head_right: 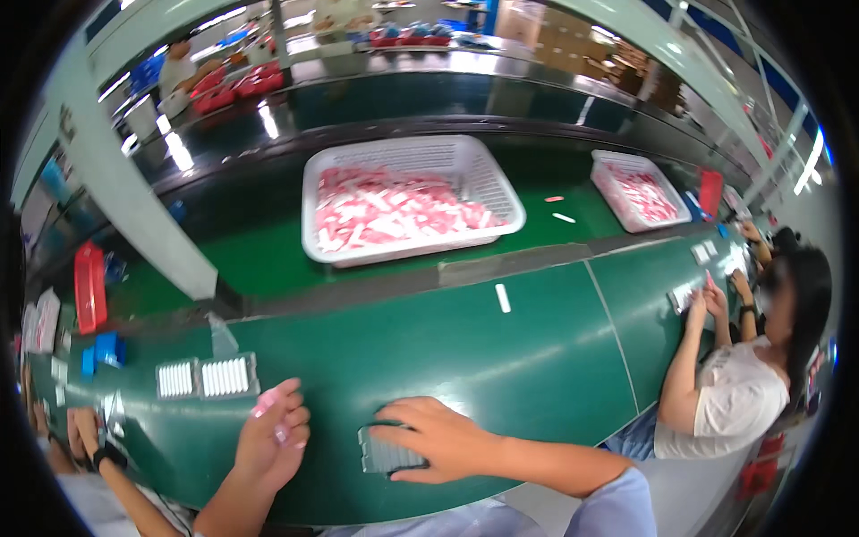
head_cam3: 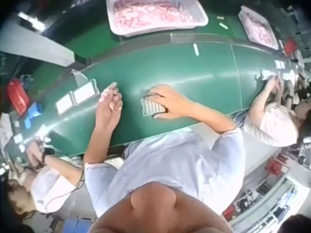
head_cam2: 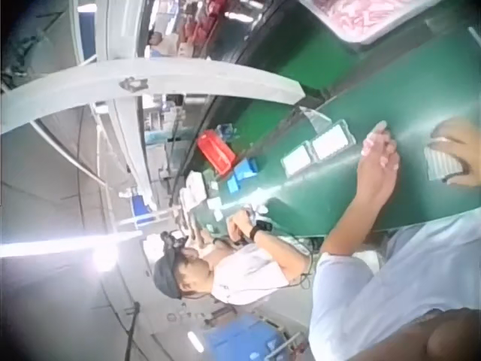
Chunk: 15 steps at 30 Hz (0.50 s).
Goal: The person places strips one by one into the slots of plastic packaging trays by hand, presses them into position, and gathers additional strips from a basket.
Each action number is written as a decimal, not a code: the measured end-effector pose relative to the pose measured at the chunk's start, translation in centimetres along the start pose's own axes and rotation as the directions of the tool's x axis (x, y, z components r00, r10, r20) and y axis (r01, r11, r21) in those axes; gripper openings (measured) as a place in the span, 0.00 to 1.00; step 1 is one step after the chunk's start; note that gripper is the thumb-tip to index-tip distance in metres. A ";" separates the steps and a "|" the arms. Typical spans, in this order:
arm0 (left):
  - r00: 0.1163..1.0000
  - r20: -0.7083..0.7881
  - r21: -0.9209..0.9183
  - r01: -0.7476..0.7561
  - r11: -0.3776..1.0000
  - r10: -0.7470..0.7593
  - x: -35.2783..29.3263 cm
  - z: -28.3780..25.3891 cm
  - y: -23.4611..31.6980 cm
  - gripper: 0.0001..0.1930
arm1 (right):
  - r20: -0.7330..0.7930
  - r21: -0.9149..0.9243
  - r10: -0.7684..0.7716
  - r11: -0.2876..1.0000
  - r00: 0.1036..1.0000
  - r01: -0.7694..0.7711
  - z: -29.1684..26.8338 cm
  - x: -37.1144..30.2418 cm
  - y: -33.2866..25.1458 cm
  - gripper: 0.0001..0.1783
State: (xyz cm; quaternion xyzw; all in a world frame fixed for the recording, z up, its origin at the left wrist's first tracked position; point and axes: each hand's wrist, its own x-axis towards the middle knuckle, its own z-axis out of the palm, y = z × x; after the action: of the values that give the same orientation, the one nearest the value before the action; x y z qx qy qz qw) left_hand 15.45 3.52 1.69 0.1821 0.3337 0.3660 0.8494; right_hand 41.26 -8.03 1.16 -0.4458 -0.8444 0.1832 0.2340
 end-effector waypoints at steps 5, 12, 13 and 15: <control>0.964 0.143 -0.073 0.236 0.969 -0.224 1.5 -0.3 -1.2 0.21 | -0.110 0.004 0.071 0.997 0.991 -0.071 0.7 -0.1 0.1 0.30; 0.939 0.074 0.038 0.333 0.942 -0.335 0.8 -0.9 -1.1 0.25 | -0.154 0.112 0.036 0.994 0.987 -0.019 0.6 2.5 1.2 0.29; 0.942 0.106 0.023 0.319 0.948 -0.320 1.0 -1.4 -1.3 0.26 | -0.150 0.111 0.036 0.994 0.988 -0.019 0.4 3.1 1.1 0.29; 0.941 0.142 0.005 0.309 0.951 -0.306 1.2 -1.6 -1.3 0.28 | -0.319 0.128 0.029 0.992 0.947 0.012 -0.4 4.8 0.4 0.28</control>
State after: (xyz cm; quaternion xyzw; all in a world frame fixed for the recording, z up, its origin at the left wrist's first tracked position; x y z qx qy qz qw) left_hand 15.60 3.66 -0.76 0.1460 0.2940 0.2181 0.9191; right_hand 39.35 -3.74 2.40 -0.4573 -0.7797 0.1634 0.3952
